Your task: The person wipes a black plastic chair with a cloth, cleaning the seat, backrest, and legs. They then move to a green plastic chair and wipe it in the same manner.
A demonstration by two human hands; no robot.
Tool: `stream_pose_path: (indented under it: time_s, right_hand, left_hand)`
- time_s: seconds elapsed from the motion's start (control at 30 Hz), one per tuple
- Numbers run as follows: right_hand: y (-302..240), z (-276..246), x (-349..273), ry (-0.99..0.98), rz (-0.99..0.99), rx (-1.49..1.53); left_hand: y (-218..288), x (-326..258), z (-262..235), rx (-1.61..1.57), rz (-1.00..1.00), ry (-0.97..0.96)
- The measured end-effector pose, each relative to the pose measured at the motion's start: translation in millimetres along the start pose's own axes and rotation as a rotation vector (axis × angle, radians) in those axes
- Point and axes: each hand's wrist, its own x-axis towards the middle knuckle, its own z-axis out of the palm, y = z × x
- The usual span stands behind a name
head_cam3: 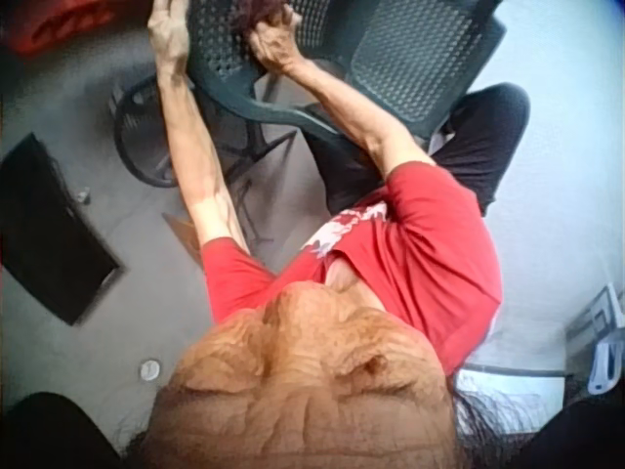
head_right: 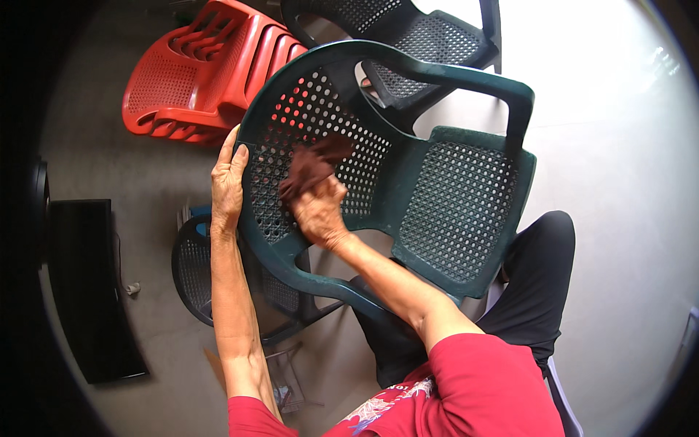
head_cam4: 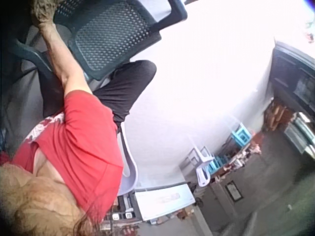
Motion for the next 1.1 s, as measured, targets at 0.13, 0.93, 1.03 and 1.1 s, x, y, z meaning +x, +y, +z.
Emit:
stream_pose_path:
  time_s: [0.13,0.93,1.03,1.1]
  right_hand:
    - [69,39,-28,-0.045,0.302,0.031]
    - [15,-11,82,0.124,-0.133,0.446]
    - [33,-12,101,0.273,0.008,0.486]
    - [60,5,100,0.350,0.063,0.416]
  left_hand:
    - [2,-1,0,0.096,0.024,0.043]
    - [11,-2,1,0.037,0.043,-0.086]
    - [10,-4,-2,0.030,-0.001,-0.066]
    - [9,-3,1,0.002,-0.004,-0.064]
